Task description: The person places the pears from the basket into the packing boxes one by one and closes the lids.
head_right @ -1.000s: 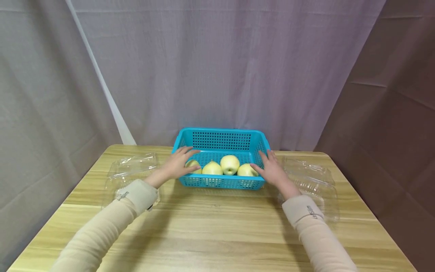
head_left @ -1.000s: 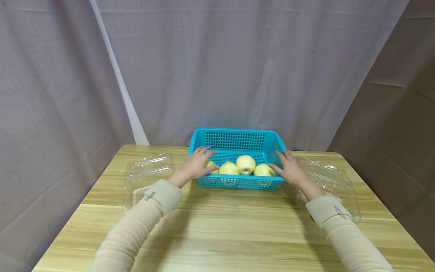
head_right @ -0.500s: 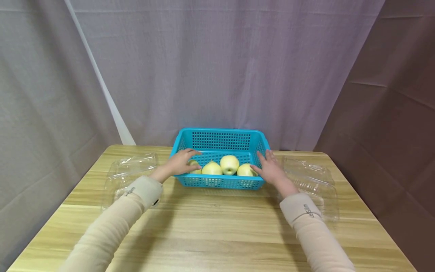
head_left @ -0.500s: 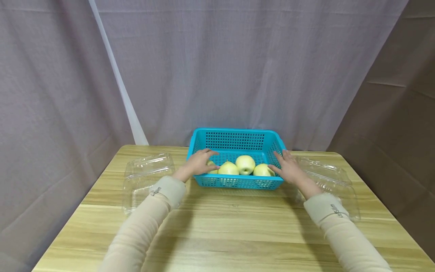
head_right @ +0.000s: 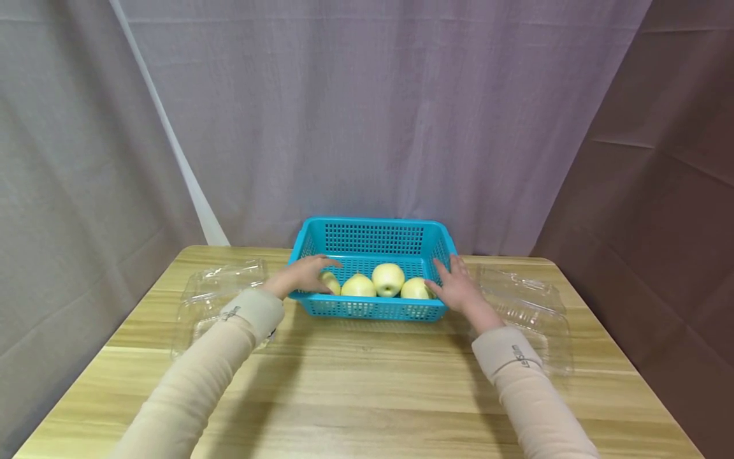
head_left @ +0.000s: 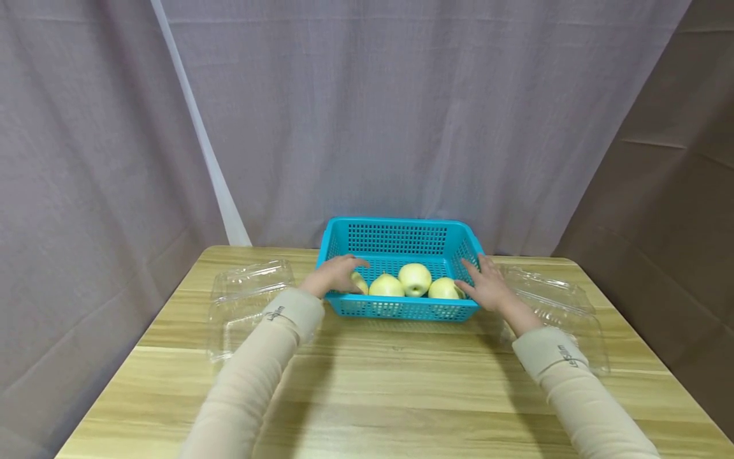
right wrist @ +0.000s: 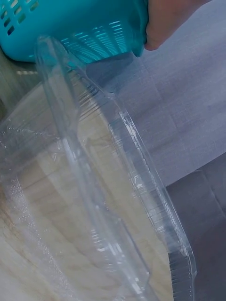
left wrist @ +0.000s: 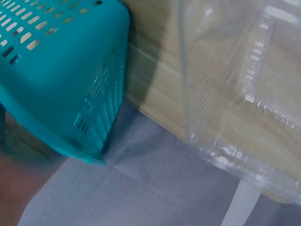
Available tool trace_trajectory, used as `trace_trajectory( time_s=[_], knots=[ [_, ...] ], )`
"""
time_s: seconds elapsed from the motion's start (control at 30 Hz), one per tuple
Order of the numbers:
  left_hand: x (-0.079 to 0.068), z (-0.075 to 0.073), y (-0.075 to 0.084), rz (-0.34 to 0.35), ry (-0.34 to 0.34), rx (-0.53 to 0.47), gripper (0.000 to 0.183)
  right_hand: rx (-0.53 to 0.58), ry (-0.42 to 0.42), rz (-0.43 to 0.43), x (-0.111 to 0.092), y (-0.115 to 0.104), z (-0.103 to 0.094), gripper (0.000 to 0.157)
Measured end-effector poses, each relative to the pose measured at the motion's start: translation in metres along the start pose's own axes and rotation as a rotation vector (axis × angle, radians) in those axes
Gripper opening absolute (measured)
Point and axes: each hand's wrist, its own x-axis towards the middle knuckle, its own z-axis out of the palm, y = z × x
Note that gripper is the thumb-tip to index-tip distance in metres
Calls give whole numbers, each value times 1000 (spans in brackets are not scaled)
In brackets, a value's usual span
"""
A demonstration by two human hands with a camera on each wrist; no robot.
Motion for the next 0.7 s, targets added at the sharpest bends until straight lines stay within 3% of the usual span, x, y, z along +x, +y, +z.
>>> trace_trajectory(
  time_s=[0.23,0.43,0.7],
  knots=[
    [1,-7,5,-61,-111,-17,55,-5,-6,-22,1,-2,0,59],
    [1,-4,13,-117,-116,-85,54,-16,-6,-25,-2,-2,-2,59],
    [3,4,16,-176,-130,-79,51,-26,-6,-20,0,-1,1,64]
  ],
)
